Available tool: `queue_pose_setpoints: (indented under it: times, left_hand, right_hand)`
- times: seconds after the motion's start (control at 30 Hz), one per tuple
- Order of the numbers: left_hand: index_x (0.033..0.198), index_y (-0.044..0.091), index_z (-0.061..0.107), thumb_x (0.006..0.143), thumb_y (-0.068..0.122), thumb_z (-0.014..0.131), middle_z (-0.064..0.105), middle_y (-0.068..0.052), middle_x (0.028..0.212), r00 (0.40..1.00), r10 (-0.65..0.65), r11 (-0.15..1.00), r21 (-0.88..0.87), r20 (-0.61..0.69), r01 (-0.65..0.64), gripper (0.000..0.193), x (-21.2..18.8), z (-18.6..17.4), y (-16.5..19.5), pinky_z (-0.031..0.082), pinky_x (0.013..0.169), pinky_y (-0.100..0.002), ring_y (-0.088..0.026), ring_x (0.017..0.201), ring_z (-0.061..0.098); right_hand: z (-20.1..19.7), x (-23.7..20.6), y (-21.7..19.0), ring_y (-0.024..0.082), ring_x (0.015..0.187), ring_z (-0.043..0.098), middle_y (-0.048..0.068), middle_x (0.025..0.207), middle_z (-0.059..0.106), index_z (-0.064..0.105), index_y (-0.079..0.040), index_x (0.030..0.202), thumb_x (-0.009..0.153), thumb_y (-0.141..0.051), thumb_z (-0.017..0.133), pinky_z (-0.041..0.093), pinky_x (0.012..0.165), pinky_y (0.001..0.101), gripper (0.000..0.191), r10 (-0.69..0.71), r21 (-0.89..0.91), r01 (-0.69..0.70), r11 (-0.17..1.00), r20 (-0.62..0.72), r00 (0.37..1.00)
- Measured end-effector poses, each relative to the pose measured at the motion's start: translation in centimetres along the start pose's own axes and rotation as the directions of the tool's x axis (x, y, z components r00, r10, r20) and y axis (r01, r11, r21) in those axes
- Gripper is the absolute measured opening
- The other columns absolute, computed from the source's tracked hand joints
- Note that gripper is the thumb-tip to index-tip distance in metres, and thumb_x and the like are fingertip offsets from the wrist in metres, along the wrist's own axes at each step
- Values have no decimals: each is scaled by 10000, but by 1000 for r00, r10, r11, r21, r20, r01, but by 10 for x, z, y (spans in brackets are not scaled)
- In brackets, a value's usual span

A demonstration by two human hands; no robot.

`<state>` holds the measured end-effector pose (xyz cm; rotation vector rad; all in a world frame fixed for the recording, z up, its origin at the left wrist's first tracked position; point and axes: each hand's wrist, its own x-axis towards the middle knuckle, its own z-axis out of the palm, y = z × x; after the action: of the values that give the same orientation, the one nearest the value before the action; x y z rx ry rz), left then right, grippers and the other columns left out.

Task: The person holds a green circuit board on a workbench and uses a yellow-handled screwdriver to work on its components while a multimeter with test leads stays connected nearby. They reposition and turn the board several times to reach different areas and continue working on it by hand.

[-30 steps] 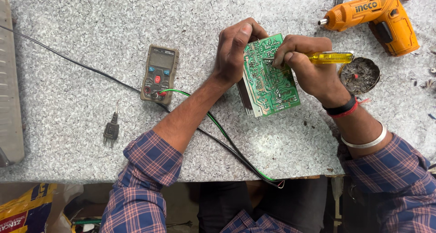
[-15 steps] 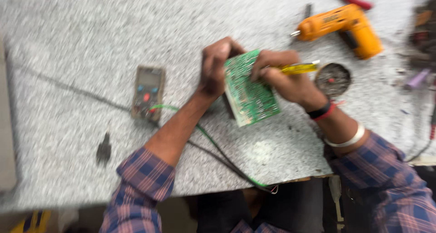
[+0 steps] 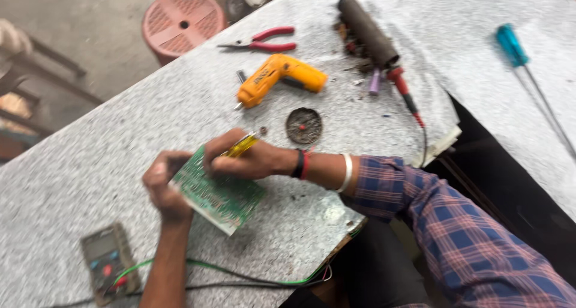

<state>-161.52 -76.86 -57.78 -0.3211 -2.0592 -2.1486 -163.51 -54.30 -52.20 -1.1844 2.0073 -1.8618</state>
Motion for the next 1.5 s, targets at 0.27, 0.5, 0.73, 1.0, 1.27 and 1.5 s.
queue_pose_setpoints:
  times: [0.27, 0.5, 0.73, 1.0, 1.27, 1.5]
  left_hand:
    - [988, -74, 639, 1025, 460, 319, 682, -135, 912, 999, -49, 998, -27, 20, 50, 624, 7, 41, 22, 528, 809, -347, -213, 827, 651]
    - [979, -56, 642, 1030, 467, 352, 668, -119, 918, 999, 32, 993, -112, 18, -30, 600, 17, 31, 35, 517, 851, -341, -199, 870, 637]
    - [943, -55, 664, 1013, 454, 378, 689, -114, 863, 1000, 13, 998, -60, 22, -12, 588, 15, 39, 65, 518, 778, -332, -188, 802, 653]
    - [996, -67, 654, 1013, 437, 398, 702, -139, 904, 999, -14, 984, -178, 42, 21, 566, 10, 61, 67, 539, 799, -359, -213, 818, 667]
    - [973, -63, 663, 1016, 455, 433, 687, -111, 870, 996, 35, 971, -238, 80, -15, 569, 26, 64, 89, 517, 760, -324, -168, 795, 640]
    - [955, -47, 639, 1063, 489, 395, 671, -80, 830, 998, 1, 988, -153, 60, 8, 599, 40, 66, 105, 501, 705, -283, -128, 753, 626]
  right_hand:
    - [-32, -15, -30, 186, 866, 670, 85, 906, 700, 674, -10, 968, 966, -206, 578, 556, 833, 343, 219, 1, -33, 1, 999, 49, 999]
    - [-34, 2, -50, 183, 851, 660, 86, 889, 683, 659, -2, 944, 977, -217, 596, 551, 811, 339, 226, -5, -34, 6, 999, 44, 999]
    - [-36, 0, -77, 151, 793, 673, 80, 842, 713, 688, -4, 897, 893, -135, 583, 563, 744, 318, 168, 52, -30, -52, 998, 20, 998]
    - [-51, -15, -88, 168, 815, 654, 75, 870, 680, 663, -5, 931, 947, -174, 585, 556, 775, 323, 187, 15, -62, -11, 998, 53, 998]
    - [-62, 0, -97, 142, 716, 613, 64, 770, 667, 684, -3, 886, 917, -166, 573, 512, 651, 305, 200, 173, -2, -174, 985, 49, 984]
    - [-66, 17, -100, 126, 724, 646, 56, 786, 694, 668, -2, 847, 855, -101, 519, 536, 673, 289, 179, 113, 4, -113, 994, 16, 993]
